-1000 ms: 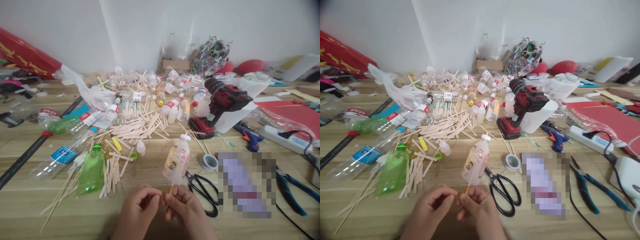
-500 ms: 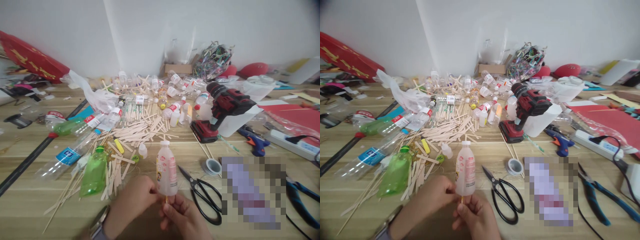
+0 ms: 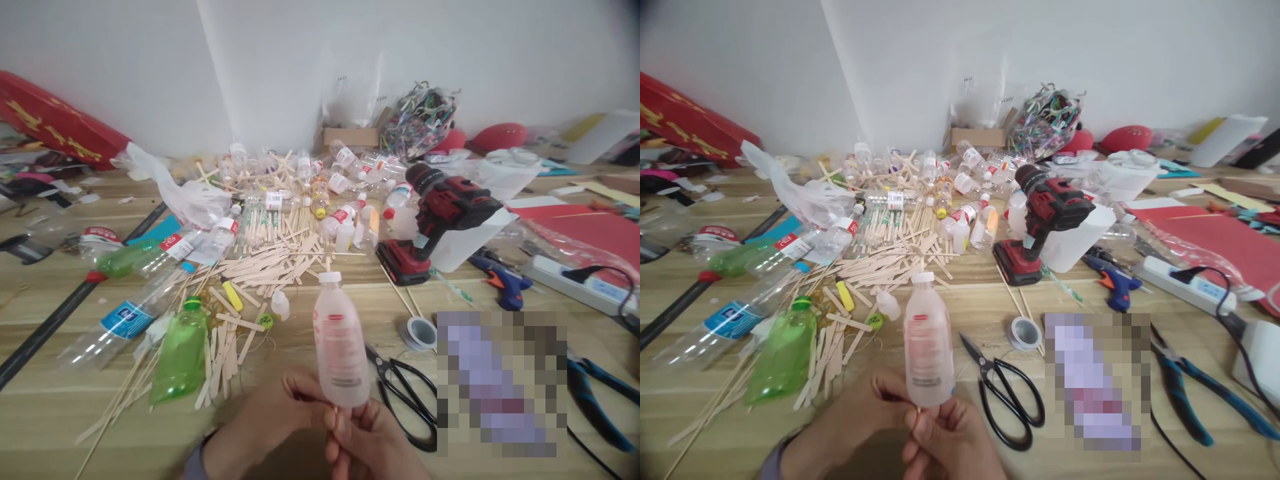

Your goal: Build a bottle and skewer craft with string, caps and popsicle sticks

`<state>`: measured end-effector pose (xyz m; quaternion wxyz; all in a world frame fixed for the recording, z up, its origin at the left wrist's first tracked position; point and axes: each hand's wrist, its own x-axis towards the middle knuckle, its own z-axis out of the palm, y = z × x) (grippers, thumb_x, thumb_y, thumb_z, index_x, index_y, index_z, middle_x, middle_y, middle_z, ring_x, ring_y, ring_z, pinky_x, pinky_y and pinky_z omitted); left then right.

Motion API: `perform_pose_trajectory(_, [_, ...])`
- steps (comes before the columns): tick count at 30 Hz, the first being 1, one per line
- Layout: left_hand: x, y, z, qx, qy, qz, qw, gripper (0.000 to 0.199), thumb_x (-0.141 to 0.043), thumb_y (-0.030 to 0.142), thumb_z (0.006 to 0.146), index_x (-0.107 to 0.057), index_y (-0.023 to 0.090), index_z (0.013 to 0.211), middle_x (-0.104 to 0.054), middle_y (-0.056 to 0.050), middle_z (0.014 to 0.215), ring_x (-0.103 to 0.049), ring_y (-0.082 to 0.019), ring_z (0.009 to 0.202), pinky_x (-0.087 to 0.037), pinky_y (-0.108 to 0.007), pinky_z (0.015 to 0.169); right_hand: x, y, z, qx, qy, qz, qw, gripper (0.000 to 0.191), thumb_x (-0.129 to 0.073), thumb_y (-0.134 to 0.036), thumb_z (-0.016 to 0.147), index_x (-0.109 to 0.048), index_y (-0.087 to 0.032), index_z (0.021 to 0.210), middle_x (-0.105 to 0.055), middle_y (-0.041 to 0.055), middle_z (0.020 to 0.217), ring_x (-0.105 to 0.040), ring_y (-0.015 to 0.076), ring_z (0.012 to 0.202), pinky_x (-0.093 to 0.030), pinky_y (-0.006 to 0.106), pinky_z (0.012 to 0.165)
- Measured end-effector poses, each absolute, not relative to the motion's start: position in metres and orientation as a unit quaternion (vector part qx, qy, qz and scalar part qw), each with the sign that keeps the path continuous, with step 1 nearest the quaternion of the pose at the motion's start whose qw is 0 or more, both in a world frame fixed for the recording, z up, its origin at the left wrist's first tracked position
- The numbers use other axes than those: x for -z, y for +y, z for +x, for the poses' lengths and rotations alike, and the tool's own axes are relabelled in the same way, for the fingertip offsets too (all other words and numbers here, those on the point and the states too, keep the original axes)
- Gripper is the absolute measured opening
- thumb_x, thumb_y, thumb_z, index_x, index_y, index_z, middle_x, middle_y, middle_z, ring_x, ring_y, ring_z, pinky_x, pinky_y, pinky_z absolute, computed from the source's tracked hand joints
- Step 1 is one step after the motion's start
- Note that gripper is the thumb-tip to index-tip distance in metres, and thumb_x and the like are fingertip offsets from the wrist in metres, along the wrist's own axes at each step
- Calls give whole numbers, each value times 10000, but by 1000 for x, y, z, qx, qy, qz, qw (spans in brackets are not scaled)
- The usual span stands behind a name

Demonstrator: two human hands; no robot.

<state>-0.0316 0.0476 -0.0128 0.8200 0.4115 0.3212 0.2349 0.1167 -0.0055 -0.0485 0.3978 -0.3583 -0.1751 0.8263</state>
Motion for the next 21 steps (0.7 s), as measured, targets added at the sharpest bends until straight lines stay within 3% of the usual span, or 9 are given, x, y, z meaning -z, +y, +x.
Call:
perform_pose_trajectory(5, [21, 35, -15, -280, 324, 312, 848, 391, -831, 490, 624, -646, 145, 621, -543, 26, 491, -484, -111, 478, -379, -229, 533, 59, -5, 116, -825, -144, -338, 430, 520, -909, -464, 565, -491, -167, 650, -647, -29, 511, -576, 72, 335, -345, 128, 333])
perform_pose_trajectory(11, [21, 36, -11, -310, 354, 299, 830, 390, -864, 458, 606, -642, 140, 644, -587, 21, 591, -503, -96, 548, -374, -212, 573, 62, -6, 123, -820, -121, -318, 461, 393, -902, -356, 634, -584, -148, 736, -672, -29, 663, -605, 46, 417, -403, 124, 398])
perform_pose_trajectory(15, [21, 34, -7, -285, 322, 333, 839, 393, -810, 518, 657, -652, 158, 668, -593, 25, 525, -531, -119, 489, -417, -248, 558, 63, -9, 128, -825, -96, -328, 449, 332, -859, -383, 701, -657, -129, 772, -647, -18, 569, -610, 60, 430, -454, 134, 440])
perform_pose_trajectory(17, [23, 32, -5, -283, 315, 328, 844, 403, -799, 531, 664, -639, 161, 667, -588, 25, 525, -534, -123, 480, -423, -251, 538, 62, -11, 130, -824, -91, -336, 447, 334, -870, -389, 682, -679, -127, 761, -614, -29, 509, -593, 59, 417, -460, 136, 446])
perform_pose_trajectory(21, [29, 28, -3, -302, 318, 323, 839, 370, -792, 492, 699, -625, 162, 685, -583, 28, 584, -583, -134, 519, -421, -242, 529, 60, -14, 131, -813, -89, -354, 454, 363, -900, -412, 612, -682, -132, 689, -637, -22, 603, -503, 16, 371, -431, 136, 409])
